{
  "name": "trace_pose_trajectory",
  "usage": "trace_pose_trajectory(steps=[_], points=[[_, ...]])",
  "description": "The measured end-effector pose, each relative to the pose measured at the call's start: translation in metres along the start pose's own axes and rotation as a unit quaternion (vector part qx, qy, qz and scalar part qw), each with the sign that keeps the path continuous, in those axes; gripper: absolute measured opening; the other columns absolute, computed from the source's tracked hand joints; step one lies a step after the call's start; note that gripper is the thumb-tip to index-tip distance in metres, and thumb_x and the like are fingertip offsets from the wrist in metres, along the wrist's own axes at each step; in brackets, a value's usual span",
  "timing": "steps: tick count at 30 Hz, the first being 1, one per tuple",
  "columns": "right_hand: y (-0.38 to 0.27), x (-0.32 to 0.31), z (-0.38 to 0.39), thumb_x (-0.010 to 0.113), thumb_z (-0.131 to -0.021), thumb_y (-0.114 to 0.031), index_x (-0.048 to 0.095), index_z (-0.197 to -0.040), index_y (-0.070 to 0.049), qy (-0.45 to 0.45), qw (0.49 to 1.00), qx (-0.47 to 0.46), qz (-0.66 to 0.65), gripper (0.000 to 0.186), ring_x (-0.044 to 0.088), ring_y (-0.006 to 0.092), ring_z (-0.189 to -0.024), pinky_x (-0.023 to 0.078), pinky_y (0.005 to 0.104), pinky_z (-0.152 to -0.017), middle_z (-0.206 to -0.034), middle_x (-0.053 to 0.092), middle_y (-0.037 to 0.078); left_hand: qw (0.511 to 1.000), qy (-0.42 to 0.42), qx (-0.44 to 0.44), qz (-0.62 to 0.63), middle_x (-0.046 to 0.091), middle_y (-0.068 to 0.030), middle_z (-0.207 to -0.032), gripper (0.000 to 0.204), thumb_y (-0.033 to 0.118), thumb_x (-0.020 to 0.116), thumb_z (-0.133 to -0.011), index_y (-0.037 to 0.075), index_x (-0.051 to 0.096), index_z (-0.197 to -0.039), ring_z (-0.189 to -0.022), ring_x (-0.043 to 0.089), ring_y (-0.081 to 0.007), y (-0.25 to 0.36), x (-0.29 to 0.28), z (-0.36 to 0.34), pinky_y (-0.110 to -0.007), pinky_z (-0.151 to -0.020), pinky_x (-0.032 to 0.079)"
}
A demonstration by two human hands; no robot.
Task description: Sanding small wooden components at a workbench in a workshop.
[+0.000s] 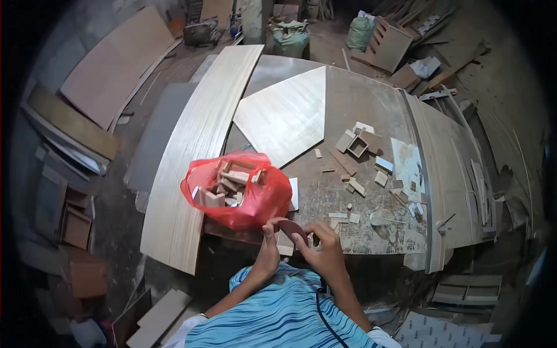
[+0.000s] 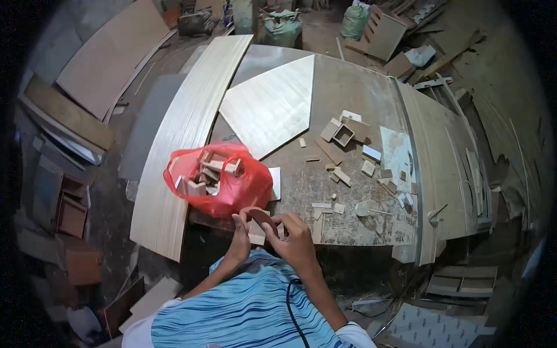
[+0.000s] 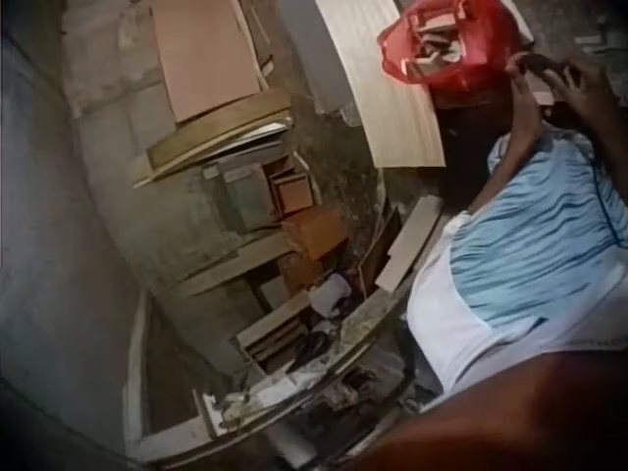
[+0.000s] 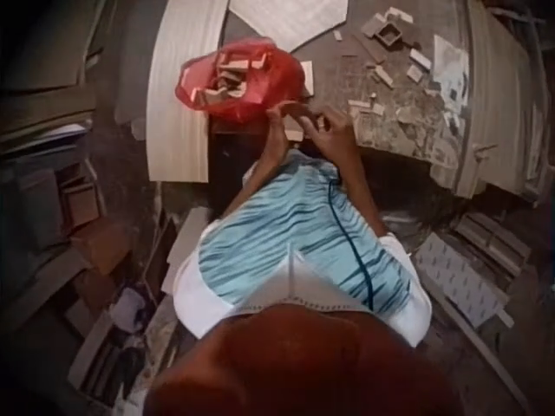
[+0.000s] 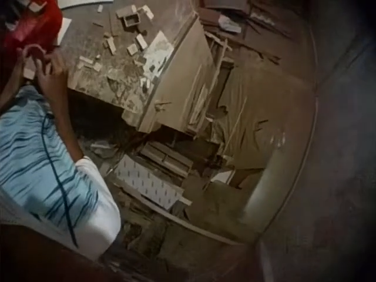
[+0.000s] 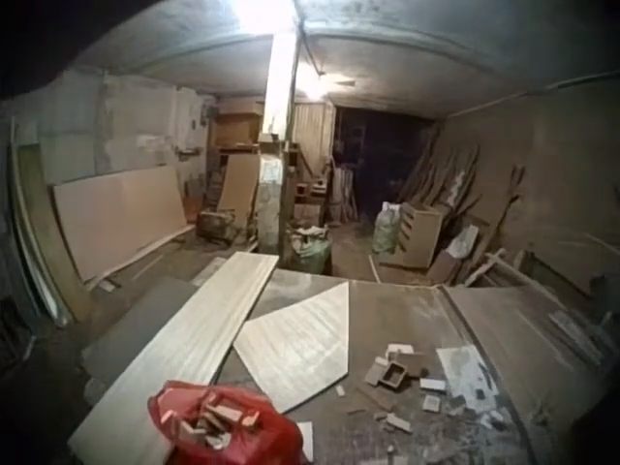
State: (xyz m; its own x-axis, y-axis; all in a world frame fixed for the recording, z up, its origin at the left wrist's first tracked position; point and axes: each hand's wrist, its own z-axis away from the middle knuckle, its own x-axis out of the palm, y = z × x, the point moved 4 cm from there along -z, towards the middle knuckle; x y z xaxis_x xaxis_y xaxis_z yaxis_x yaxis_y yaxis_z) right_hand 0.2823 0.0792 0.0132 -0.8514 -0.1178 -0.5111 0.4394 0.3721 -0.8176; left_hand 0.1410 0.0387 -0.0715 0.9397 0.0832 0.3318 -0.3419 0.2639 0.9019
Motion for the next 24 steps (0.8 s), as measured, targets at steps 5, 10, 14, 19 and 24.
trace_pose_trajectory(steps=[5, 10, 14, 19, 24], points=[[0.009, 0.004, -0.001, 0.081, -0.081, -0.012, 0.069, -0.089, -0.001, 0.001, 0.999, 0.031, -0.024, 0.018, 0.058, 0.0192, -0.067, 0.045, 0.0310, -0.060, -0.079, 0.064, 0.009, 0.999, 0.013, 0.019, -0.032, 0.061, -0.0058, -0.092, 0.096, 0.086, 0.007, -0.086, 0.013, 0.039, -0.138, -0.070, 0.057, -0.0093, 0.004, -0.006, 0.001, -0.022, -0.050, 0.044], [0.008, 0.003, -0.009, 0.081, -0.082, -0.013, 0.069, -0.089, -0.001, 0.020, 1.000, 0.017, -0.010, 0.018, 0.053, 0.0149, -0.065, 0.041, 0.0291, -0.059, -0.076, 0.062, 0.006, 0.999, 0.018, 0.007, -0.031, 0.064, -0.0065, -0.092, 0.103, 0.090, 0.006, -0.080, 0.012, 0.042, -0.136, -0.071, 0.060, -0.0091, 0.003, -0.003, 0.002, -0.021, -0.047, 0.045], [0.010, 0.010, 0.002, 0.079, -0.084, -0.012, 0.070, -0.091, -0.001, -0.036, 0.995, 0.073, -0.056, 0.016, 0.054, 0.0094, -0.067, 0.042, 0.0254, -0.060, -0.076, 0.061, 0.002, 0.998, 0.029, 0.032, -0.040, 0.062, -0.0068, -0.105, 0.088, 0.083, 0.017, -0.091, 0.010, 0.045, -0.132, -0.078, 0.060, -0.0109, 0.013, -0.001, -0.001, -0.022, -0.052, 0.048], [0.025, 0.021, 0.003, 0.079, -0.087, -0.014, 0.067, -0.108, -0.001, -0.034, 0.958, 0.202, -0.202, 0.027, 0.056, 0.0047, -0.073, 0.044, 0.0201, -0.063, -0.088, 0.066, 0.001, 0.994, 0.038, 0.096, -0.023, 0.060, -0.0090, -0.105, 0.047, 0.044, 0.044, -0.107, 0.003, 0.046, -0.130, -0.084, 0.062, -0.0130, -0.009, -0.001, -0.016, -0.027, -0.056, 0.054], [0.023, 0.014, 0.005, 0.079, -0.087, -0.014, 0.066, -0.110, -0.002, -0.034, 0.963, 0.217, -0.156, 0.030, 0.054, 0.0052, -0.074, 0.046, 0.0198, -0.066, -0.094, 0.063, 0.003, 0.998, -0.001, 0.006, 0.056, 0.064, -0.0070, -0.100, 0.045, 0.044, 0.044, -0.107, 0.006, 0.045, -0.131, -0.075, 0.065, -0.0127, -0.008, 0.001, -0.013, -0.025, -0.048, 0.050]])
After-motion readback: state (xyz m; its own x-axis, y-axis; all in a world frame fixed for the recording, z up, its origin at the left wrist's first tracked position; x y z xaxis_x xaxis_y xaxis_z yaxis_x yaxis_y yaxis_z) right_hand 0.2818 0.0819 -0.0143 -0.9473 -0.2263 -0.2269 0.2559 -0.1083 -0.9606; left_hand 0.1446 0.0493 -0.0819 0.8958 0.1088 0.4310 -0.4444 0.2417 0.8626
